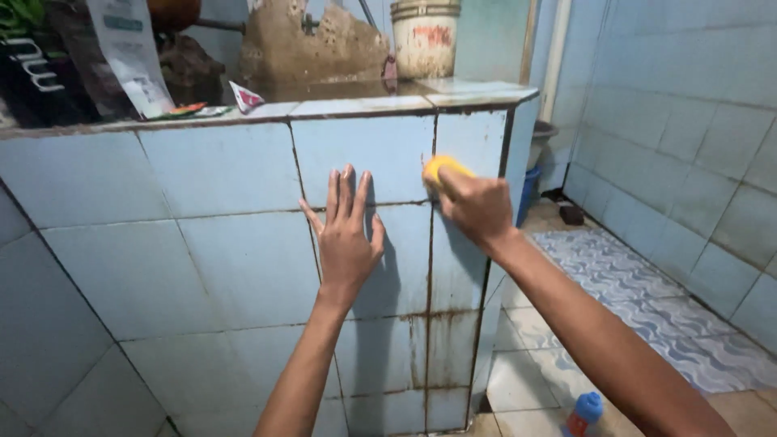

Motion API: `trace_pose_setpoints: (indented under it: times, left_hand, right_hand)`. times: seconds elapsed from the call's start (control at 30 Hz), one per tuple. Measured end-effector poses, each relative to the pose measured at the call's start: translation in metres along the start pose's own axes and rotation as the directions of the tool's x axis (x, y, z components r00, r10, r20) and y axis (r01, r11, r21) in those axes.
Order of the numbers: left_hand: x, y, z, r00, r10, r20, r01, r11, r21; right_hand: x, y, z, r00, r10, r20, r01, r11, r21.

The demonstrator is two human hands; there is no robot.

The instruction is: Scrubbing the grout lines between wall tiles using a sponge and cleaning solution to remove stains.

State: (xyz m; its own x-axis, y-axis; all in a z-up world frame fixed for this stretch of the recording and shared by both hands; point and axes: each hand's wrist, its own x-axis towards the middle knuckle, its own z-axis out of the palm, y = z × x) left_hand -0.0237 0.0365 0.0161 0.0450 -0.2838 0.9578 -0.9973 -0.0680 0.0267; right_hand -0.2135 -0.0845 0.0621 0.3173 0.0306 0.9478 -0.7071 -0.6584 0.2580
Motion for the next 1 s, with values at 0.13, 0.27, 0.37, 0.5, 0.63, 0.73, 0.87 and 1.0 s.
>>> trace_pose_setpoints:
  times: [0.13,0.27,0.37,0.5,0.63,0.73,0.87,1.0]
  left_hand:
    - [0.003,-0.001,-0.011,1.000,0.008,-0.016,-0.008,1.000,-0.027]
    - [0.000,-0.002,-0.010,0.999,0.002,0.052,-0.001,1.000,-0.012]
    - [0.000,0.003,-0.011,0.998,-0.005,0.062,0.005,1.000,0.005]
    - [0.000,0.008,-0.005,0.995,-0.043,0.087,0.039,0.998,0.041]
    - [0.001,0.003,-0.013,0.992,-0.032,0.119,0.030,0.999,0.021]
    - [0.002,0.000,-0.016,0.993,-0.009,0.114,0.006,1.000,0.028]
    - [0.001,0.005,-0.018,0.992,-0.019,0.124,0.017,1.000,0.014]
    - [0.002,0.008,-0.010,0.993,-0.035,0.114,0.036,0.999,-0.005]
  right_hand:
    - [0.008,0.024,0.001,0.999,-0.030,-0.042,0.031,0.999,0.040]
    - [0.033,0.051,-0.011,0.975,0.172,-0.139,-0.183,0.980,-0.075]
    - [0.041,0.023,-0.002,0.986,0.058,-0.156,-0.073,0.993,-0.094]
    - [0.029,-0.038,0.004,0.982,-0.177,-0.070,0.179,0.983,0.028]
    - [0.064,-0.001,0.022,0.992,0.090,-0.093,-0.084,0.994,0.068]
    - [0.072,-0.002,-0.003,0.965,0.215,-0.149,-0.229,0.969,-0.088]
    - [0.044,-0.009,0.002,0.998,-0.049,-0.027,0.048,0.998,-0.049]
    - [0.072,0.019,0.010,0.990,0.069,-0.125,-0.079,0.994,-0.076]
